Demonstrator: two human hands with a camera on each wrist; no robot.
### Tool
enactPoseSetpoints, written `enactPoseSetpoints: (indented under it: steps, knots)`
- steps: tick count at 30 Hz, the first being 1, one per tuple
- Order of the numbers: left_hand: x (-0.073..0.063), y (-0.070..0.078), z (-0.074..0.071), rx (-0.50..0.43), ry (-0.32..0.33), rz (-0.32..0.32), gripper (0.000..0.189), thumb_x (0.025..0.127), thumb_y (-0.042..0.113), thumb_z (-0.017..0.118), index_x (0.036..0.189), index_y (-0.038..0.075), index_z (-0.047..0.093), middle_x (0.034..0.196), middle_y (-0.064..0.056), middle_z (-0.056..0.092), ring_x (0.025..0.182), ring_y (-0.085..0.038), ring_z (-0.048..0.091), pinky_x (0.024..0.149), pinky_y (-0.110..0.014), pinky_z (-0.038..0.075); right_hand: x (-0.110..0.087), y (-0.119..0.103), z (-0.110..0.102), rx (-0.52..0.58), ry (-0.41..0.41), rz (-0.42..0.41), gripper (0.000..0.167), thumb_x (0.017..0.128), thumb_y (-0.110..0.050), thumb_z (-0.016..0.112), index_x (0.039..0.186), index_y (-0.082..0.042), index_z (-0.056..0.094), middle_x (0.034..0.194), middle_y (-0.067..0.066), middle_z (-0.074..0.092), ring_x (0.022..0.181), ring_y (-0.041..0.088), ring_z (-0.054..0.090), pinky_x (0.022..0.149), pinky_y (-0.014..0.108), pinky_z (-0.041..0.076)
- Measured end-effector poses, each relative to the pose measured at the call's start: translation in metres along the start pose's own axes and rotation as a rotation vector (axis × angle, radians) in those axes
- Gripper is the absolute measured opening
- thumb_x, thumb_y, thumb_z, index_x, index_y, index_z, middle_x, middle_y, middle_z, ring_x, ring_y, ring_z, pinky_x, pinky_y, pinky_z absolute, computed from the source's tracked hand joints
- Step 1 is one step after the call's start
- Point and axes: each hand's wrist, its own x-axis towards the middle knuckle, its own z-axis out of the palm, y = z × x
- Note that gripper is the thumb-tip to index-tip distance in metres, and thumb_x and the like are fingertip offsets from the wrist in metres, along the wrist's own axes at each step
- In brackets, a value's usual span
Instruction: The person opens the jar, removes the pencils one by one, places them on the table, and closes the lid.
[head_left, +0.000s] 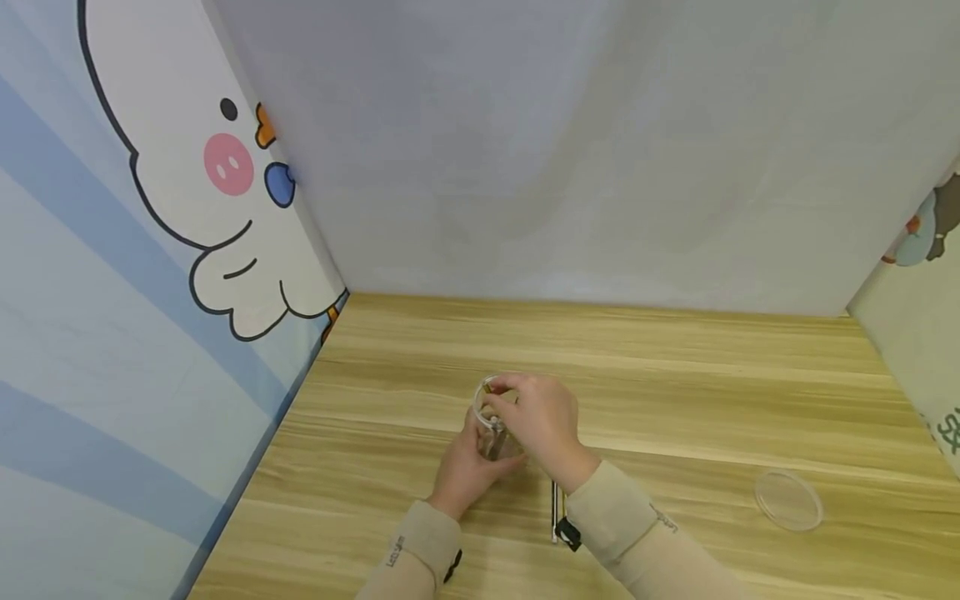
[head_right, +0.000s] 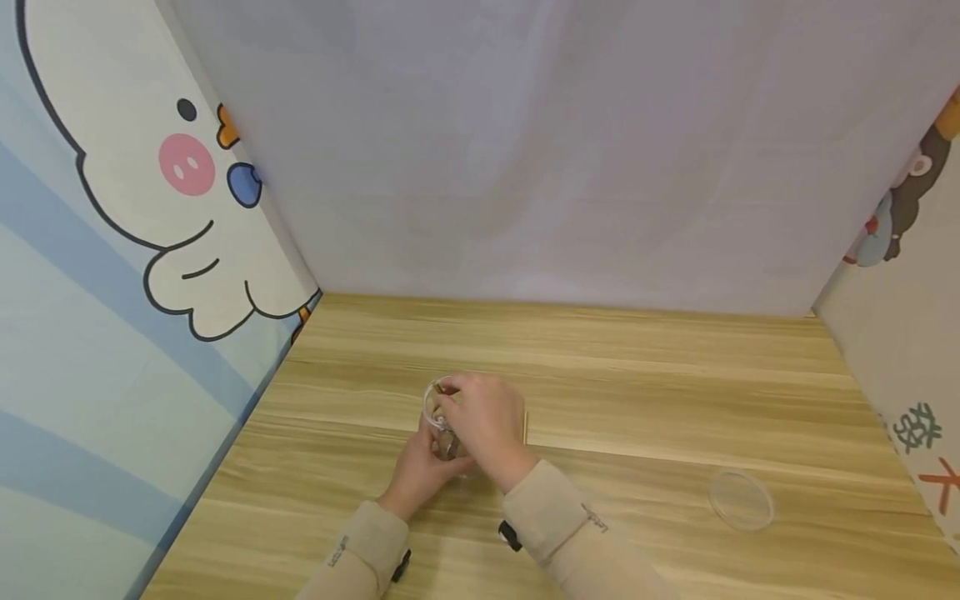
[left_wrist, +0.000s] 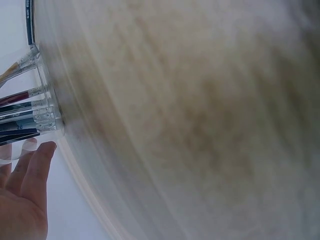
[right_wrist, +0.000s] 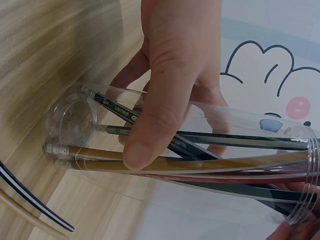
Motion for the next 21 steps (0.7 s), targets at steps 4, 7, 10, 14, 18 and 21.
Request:
enactPoseSetpoints:
  steps: [4, 7, 10, 14, 18, 21]
  knots:
    - [-0.0004, 0.0010, 0.0002, -0.007, -0.005, -0.012, 0.098, 0.077, 0.043, 0.083, 0.153, 0.021, 0.026, 0.124, -0.016, 0.066, 0.111, -0.034, 0.064, 0.090, -0.052, 0.055, 0.0014, -0.0011, -0.0012, -0.024, -0.020, 0.006, 0.018, 0.084, -0.033, 0.078, 0.098, -0.022, 0.080, 0.040, -0.010, 0.034, 0.039, 0.003, 0.018, 0.037, 0.015, 0.013]
    - [-0.0005, 0.0019, -0.0001, -0.013, 0.000, -0.016, 0.099, 0.077, 0.043, 0.084, 0.154, 0.020, 0.026, 0.124, -0.016, 0.066, 0.111, -0.034, 0.064, 0.090, -0.052, 0.054, 0.0023, -0.0013, -0.0009, -0.025, -0.032, 0.016, 0.016, 0.084, -0.034, 0.078, 0.097, -0.024, 0.080, 0.041, -0.010, 0.034, 0.039, 0.003, 0.018, 0.037, 0.016, 0.014]
    - [-0.0004, 0.0023, -0.0003, -0.009, 0.001, -0.014, 0.100, 0.076, 0.044, 0.084, 0.154, 0.019, 0.025, 0.123, -0.016, 0.066, 0.109, -0.033, 0.064, 0.088, -0.051, 0.055, 0.0029, -0.0013, 0.0001, -0.015, -0.037, 0.028, 0.015, 0.085, -0.034, 0.077, 0.096, -0.024, 0.080, 0.042, -0.010, 0.041, 0.039, 0.003, 0.019, 0.037, 0.016, 0.014]
    - [0.0000, 0.0024, 0.0004, 0.007, 0.004, -0.020, 0.103, 0.076, 0.045, 0.084, 0.156, 0.022, 0.023, 0.119, -0.013, 0.067, 0.103, -0.028, 0.064, 0.084, -0.047, 0.055, 0.0023, -0.0005, 0.0004, 0.014, -0.035, 0.038, 0.014, 0.086, -0.032, 0.076, 0.096, -0.022, 0.080, 0.050, -0.008, 0.057, 0.039, 0.003, 0.020, 0.038, 0.016, 0.016]
    - [-0.0006, 0.0013, 0.0013, 0.027, 0.013, -0.017, 0.104, 0.075, 0.044, 0.084, 0.156, 0.023, 0.022, 0.117, -0.013, 0.067, 0.099, -0.026, 0.064, 0.081, -0.044, 0.055, 0.0008, 0.0010, 0.0004, 0.072, -0.050, 0.059, 0.015, 0.087, -0.030, 0.074, 0.097, -0.019, 0.079, 0.053, -0.005, 0.061, 0.039, 0.003, 0.024, 0.039, 0.017, 0.017]
    - [-0.0008, 0.0010, 0.0017, 0.034, 0.017, -0.009, 0.103, 0.076, 0.045, 0.084, 0.156, 0.025, 0.022, 0.116, -0.013, 0.068, 0.096, -0.025, 0.064, 0.078, -0.042, 0.055, -0.0003, 0.0027, 0.0001, 0.136, -0.045, 0.077, 0.015, 0.087, -0.028, 0.074, 0.097, -0.017, 0.079, 0.065, -0.002, 0.070, 0.041, 0.002, 0.036, 0.039, 0.018, 0.022]
